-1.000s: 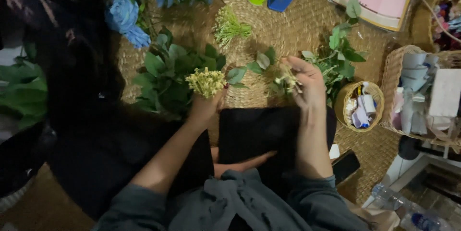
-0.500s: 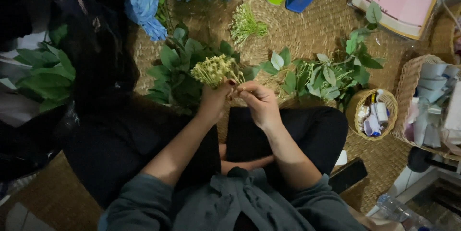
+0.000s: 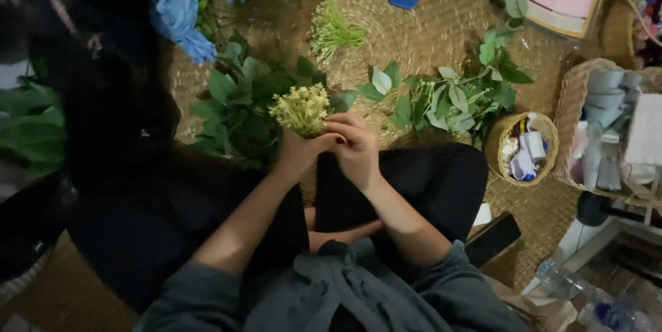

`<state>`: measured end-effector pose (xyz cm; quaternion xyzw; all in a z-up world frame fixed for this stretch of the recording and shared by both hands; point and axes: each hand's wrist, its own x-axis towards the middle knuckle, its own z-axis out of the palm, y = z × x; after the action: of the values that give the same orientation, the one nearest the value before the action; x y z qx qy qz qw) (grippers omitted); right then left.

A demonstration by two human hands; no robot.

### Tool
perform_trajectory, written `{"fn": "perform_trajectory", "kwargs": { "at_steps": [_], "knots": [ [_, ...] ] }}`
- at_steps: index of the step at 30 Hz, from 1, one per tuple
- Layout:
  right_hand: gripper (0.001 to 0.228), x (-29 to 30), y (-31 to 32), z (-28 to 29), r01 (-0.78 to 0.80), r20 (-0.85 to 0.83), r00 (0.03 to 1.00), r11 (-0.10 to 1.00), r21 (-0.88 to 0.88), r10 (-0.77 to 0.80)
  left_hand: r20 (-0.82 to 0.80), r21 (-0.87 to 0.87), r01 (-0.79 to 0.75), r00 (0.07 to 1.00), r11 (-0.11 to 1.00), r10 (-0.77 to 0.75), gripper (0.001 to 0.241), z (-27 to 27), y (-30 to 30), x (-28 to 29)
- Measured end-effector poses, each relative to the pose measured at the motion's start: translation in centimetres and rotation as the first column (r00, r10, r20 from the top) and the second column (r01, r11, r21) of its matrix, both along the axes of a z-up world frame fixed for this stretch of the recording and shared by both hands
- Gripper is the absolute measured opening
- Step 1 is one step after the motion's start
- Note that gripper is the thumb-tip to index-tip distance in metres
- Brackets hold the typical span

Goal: The person separates and prepares stems of artificial flowers and greenery by hand, removing them from a pile and sorting them on the floor.

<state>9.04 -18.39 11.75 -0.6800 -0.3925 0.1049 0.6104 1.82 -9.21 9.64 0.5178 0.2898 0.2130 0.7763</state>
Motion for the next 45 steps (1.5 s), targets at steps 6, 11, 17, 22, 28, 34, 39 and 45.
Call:
{"fn": "perform_trajectory", "kwargs": {
  "at_steps": [6,11,17,22,28,34,39,45],
  "knots": [
    [0.05,-1.2,-1.0,-1.1,0.0,0.009,1.0,0.992,-0.125,0.001,-0.345,-0.045,-0.015,0.938,0.999,-0.002,0.06,-0.4,0.3,-0.1],
    [0.057,0.2,0.3,4.3,-0.08,0.014,0.996,0.948,-0.307,0.089,-0.367,-0.123,-0.154,0.925,0.98,0.099,0.058,-1.8,0.0,-0.3],
    [0.022,14.7,-4.3,-6.2,0.284,0.232,0.959,0.578,-0.765,-0.164,-0.149,-0.138,-0.182,0.976,0.974,0.161,0.022,-3.3,1.6,0.3],
    [0.022,19.0,-6.2,-13.6,0.271,0.195,0.937,0.25,-0.929,-0.289,-0.05,-0.122,-0.177,0.984,0.977,0.173,0.012,-1.9,1.7,0.1],
    [0.021,17.7,-8.5,-6.4,0.3,0.24,0.945,0.298,-0.906,-0.221,-0.222,-0.266,-0.078,0.975,0.961,0.018,0.03,-1.6,2.7,-0.7],
    [0.023,15.1,-11.4,2.1,0.041,-0.35,0.857,0.728,-0.685,-0.378,-0.043,-0.26,-0.069,0.997,0.963,0.06,0.044,-0.6,2.1,-0.1],
    [0.023,11.2,-8.1,7.3,0.001,-0.215,0.951,0.694,-0.72,-0.224,-0.05,-0.179,-0.062,0.997,0.982,0.054,0.051,0.3,1.9,0.1],
    [0.024,14.4,-10.9,0.4,0.034,-0.267,0.909,0.697,-0.716,-0.319,-0.107,-0.143,0.001,0.994,0.99,-0.016,0.042,-1.3,1.9,-0.2]
  ]
}}
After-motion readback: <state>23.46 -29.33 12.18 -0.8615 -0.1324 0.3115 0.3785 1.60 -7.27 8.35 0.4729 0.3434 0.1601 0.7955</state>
